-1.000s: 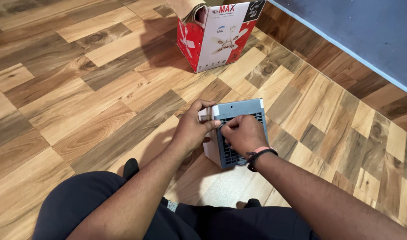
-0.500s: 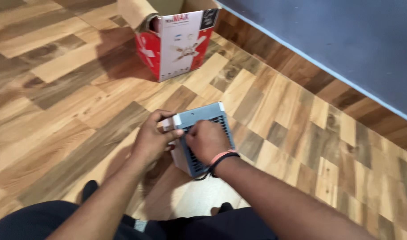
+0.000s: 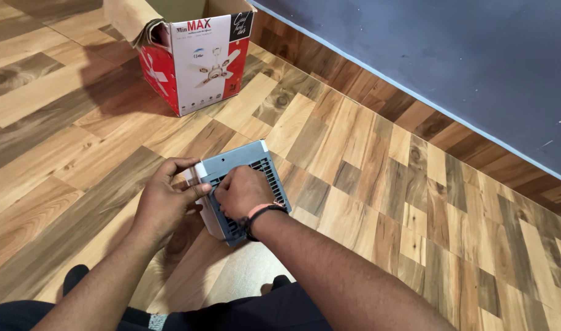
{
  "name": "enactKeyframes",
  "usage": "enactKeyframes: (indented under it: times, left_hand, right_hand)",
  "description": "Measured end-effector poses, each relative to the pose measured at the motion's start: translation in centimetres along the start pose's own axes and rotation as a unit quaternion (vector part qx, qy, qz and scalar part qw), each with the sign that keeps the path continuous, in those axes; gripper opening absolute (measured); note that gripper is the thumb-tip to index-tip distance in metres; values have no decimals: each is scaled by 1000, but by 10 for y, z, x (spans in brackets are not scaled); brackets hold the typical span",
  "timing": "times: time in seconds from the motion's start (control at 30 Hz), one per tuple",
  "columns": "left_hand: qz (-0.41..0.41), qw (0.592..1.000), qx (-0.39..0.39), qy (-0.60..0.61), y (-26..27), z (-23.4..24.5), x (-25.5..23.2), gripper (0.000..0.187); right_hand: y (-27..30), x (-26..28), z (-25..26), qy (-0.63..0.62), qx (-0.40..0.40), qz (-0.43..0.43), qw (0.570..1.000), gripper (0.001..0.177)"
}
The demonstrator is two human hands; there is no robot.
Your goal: The person assembles a portable mini cooler by attaching the front grille, inserting a filter, and securing the top lid. They then connect a power cable to the device.
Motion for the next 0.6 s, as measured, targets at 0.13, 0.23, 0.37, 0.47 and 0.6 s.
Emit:
enactKeyframes:
  times: [0.13, 0.23, 0.37, 0.47, 0.6]
  left_hand:
    - [11, 1000, 5, -8, 3, 0, -5, 46]
    - [5, 1000, 4, 7, 4, -2, -8, 48]
    - [0, 999, -15, -49, 2, 1, -1, 51]
    - [-26, 1000, -7, -16, -2, 0, -2, 51]
    - [-44, 999, 0, 4, -4, -1, 2, 50]
  right_hand:
    - [12, 28, 5, 131, -2, 235, 963, 17]
    - [11, 32, 2, 163, 19, 251, 954, 18]
    - [-4, 1, -12, 84, 42, -23, 995, 25]
    - [-2, 7, -8, 48, -5, 29, 998, 22]
    - [13, 24, -1, 108, -22, 243, 964, 13]
Point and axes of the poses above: each hand's wrist, its own y-axis away from the middle knuckle, its own z-axis out of the back of the hand, x = y × z, the point moved 9 cm from there along -y, towards the middle knuckle, and after that the axes turned 5 degrees about -x, right-handed, at the moved point
